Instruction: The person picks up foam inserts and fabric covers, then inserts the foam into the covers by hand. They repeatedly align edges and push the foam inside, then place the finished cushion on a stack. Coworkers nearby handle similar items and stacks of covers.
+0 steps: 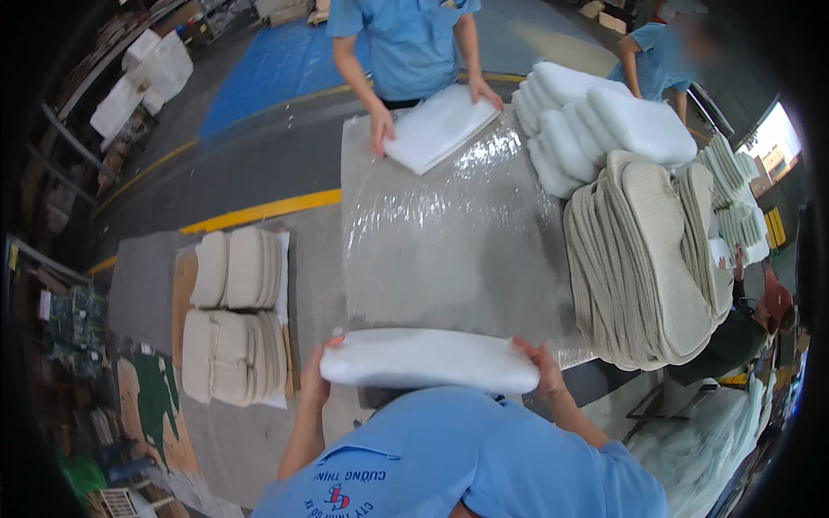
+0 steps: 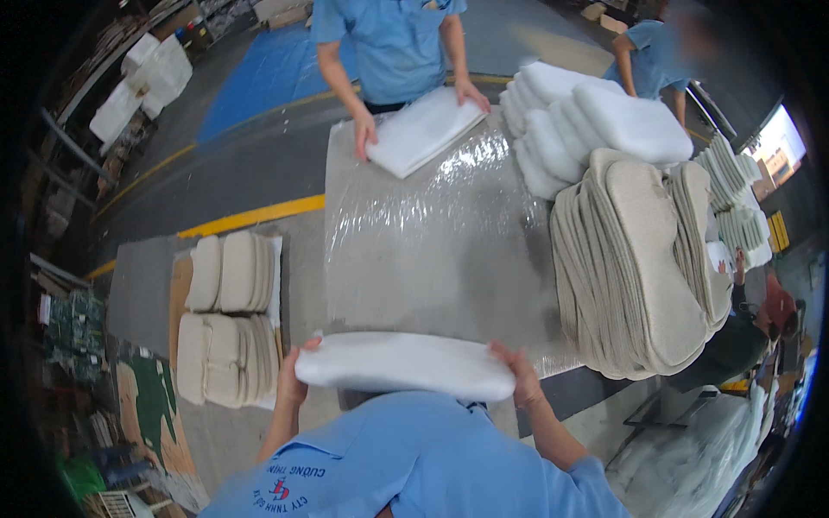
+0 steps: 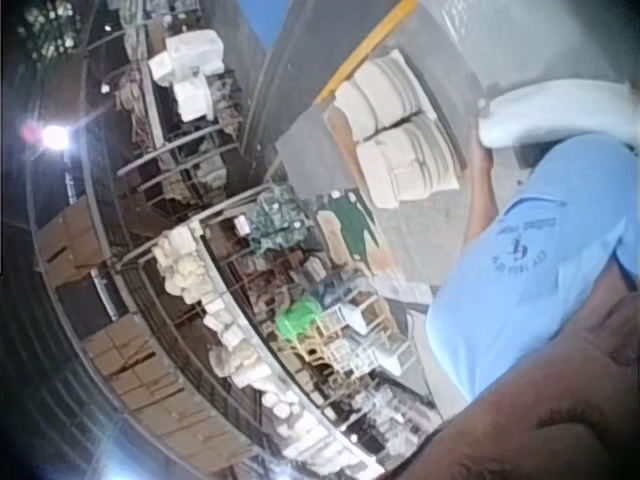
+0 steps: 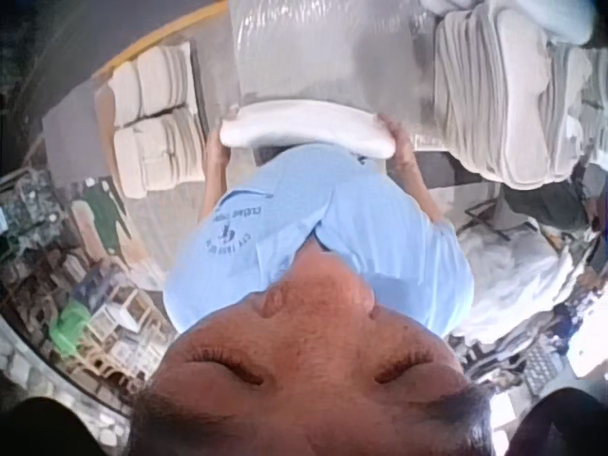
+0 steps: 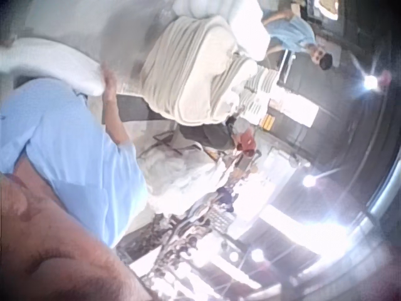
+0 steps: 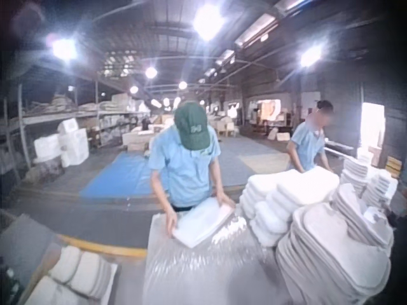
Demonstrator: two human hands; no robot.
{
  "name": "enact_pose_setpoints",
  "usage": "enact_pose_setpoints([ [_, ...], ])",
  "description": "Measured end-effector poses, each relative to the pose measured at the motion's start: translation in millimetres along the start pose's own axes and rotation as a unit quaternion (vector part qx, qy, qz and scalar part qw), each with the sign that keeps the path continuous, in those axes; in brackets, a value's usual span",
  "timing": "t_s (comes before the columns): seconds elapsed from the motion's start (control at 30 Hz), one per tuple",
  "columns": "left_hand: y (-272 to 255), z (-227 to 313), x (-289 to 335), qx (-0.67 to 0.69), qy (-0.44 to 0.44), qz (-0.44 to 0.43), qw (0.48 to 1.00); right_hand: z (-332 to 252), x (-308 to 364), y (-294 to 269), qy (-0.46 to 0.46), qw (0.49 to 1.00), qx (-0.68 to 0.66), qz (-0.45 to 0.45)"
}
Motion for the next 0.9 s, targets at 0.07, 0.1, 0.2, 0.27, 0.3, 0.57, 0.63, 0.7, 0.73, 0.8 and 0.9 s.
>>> enact_pose_setpoints([
  [0.07,-0.6,3.4,-8.5,-0.017,0.06,0.018,0.998,4.6,5.7,-43.4,-0.076,0.982,-0.08,0.153],
  [0.1,2.9,4.9,-14.0,0.0,0.074,0.018,0.997,12.0,0.8,-36.8,-0.066,0.989,-0.092,0.098],
  [0.2,9.4,12.2,-28.8,0.031,0.088,0.056,0.994,31.3,-13.1,-35.3,-0.009,0.988,-0.049,0.143],
  [0.27,6.4,10.2,-37.9,0.111,0.037,0.136,0.984,12.7,-25.2,-17.0,-0.059,0.987,-0.113,0.095],
  [0.3,4.5,18.8,-43.1,0.079,0.042,0.16,0.983,10.4,-31.4,-17.4,-0.035,0.979,-0.157,0.127],
  [0.57,2.5,15.9,-66.5,-0.029,-0.109,0.122,0.986,-24.4,-58.0,-8.2,0.084,0.976,-0.052,0.196],
  [0.63,14.0,14.9,-67.8,-0.108,-0.014,0.068,0.992,-20.9,-70.6,-11.7,0.068,0.972,0.036,0.224],
  [0.7,18.3,23.5,-67.9,-0.271,0.061,0.061,0.959,-31.0,-67.0,-25.5,0.021,0.917,0.206,0.341],
  [0.73,18.8,27.2,-54.1,-0.386,0.099,0.072,0.914,-46.0,-62.8,-15.8,-0.054,0.876,0.325,0.353],
  [0.8,27.1,34.5,-34.0,-0.522,0.147,0.08,0.837,-52.8,-41.8,-0.9,-0.1,0.749,0.494,0.43],
  [0.9,39.7,2.8,-22.0,-0.475,0.032,0.056,0.878,-26.4,-44.0,27.3,-0.039,0.736,0.557,0.383],
])
Point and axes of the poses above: each hand's wrist, its own x-axis away from the middle knuckle, its own y-axis out of the palm, z = x × y, the point moved 10 cm from there along -x, towards the middle knuckle, and after that the axes turned 10 degrees about y, right-handed, at the moved point
